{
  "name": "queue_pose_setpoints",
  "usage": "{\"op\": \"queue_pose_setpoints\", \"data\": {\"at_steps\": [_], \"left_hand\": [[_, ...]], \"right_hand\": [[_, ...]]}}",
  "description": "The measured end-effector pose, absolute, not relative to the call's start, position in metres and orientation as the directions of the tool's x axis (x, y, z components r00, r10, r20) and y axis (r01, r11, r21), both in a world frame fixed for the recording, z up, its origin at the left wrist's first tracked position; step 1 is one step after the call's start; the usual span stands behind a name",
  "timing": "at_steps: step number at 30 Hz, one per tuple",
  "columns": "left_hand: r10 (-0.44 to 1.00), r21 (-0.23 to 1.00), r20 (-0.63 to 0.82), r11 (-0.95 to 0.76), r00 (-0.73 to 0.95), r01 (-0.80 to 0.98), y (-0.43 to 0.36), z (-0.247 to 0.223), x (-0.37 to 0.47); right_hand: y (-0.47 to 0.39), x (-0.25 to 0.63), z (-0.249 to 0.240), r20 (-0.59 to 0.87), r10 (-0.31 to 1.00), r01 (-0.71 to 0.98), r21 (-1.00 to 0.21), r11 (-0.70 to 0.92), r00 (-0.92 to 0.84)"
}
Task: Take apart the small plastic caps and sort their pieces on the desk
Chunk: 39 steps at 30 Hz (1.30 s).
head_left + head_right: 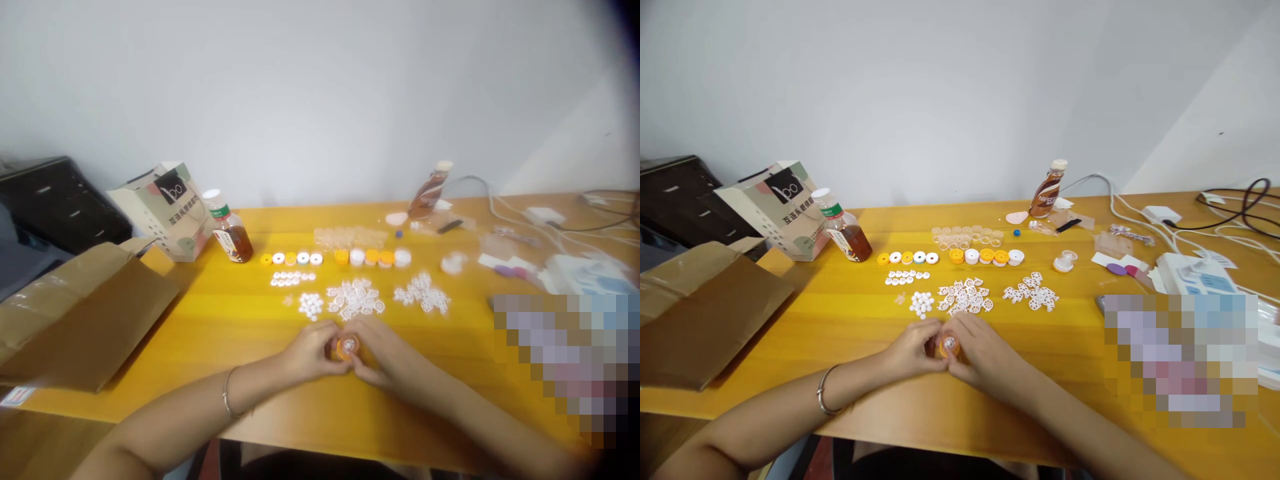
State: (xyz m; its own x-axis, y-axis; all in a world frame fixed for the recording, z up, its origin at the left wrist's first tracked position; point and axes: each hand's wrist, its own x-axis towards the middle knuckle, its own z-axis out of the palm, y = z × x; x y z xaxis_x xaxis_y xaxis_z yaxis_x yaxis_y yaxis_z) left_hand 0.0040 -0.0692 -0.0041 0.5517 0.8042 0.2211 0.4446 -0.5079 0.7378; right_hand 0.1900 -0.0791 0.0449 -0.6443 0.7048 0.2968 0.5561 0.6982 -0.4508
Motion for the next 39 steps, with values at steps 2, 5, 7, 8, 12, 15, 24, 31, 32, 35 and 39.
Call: {"op": "queue_pose_setpoints", "data": {"at_steps": [2, 5, 7, 8, 12, 15, 24, 31, 32, 35, 39], "left_hand": [[0.805, 0.734, 0.218, -0.507, 0.551, 0.452, -0.070, -0.003, 0.004], [0.801, 0.729, 0.224, -0.516, 0.555, 0.450, -0.070, -0.003, 0.005], [0.795, 0.727, 0.236, -0.526, 0.558, 0.442, -0.070, -0.003, 0.005], [0.792, 0.726, 0.238, -0.529, 0.562, 0.438, -0.069, -0.003, 0.004], [0.786, 0.715, 0.245, -0.542, 0.568, 0.442, -0.068, -0.004, 0.004], [0.783, 0.708, 0.252, -0.549, 0.568, 0.443, -0.068, -0.004, 0.005], [0.795, 0.725, 0.214, -0.519, 0.567, 0.453, -0.070, -0.002, 0.006], [0.792, 0.746, 0.181, -0.497, 0.583, 0.443, -0.070, -0.001, 0.005], [0.787, 0.746, 0.185, -0.502, 0.588, 0.437, -0.070, -0.001, 0.005], [0.786, 0.730, 0.197, -0.517, 0.586, 0.447, -0.069, -0.001, 0.004], [0.775, 0.739, 0.195, -0.519, 0.601, 0.430, -0.069, -0.002, 0.004]], "right_hand": [[-0.079, 0.190, 0.047, 0.293, 0.716, 0.573, -0.445, 0.688, -0.633], [-0.079, 0.189, 0.050, 0.266, 0.723, 0.571, -0.467, 0.675, -0.637], [-0.079, 0.189, 0.052, 0.257, 0.708, 0.555, -0.470, 0.687, -0.658], [-0.079, 0.188, 0.052, 0.257, 0.710, 0.559, -0.467, 0.685, -0.656], [-0.080, 0.186, 0.050, 0.221, 0.715, 0.572, -0.467, 0.674, -0.663], [-0.081, 0.186, 0.049, 0.207, 0.737, 0.606, -0.450, 0.656, -0.644], [-0.075, 0.188, 0.051, 0.124, 0.710, 0.650, -0.318, 0.691, -0.694], [-0.073, 0.188, 0.059, 0.019, 0.664, 0.633, -0.286, 0.720, -0.747], [-0.073, 0.187, 0.057, 0.017, 0.690, 0.664, -0.258, 0.702, -0.723], [-0.074, 0.186, 0.051, 0.064, 0.694, 0.665, -0.231, 0.710, -0.717], [-0.073, 0.186, 0.048, 0.083, 0.688, 0.640, -0.299, 0.707, -0.721]]}}
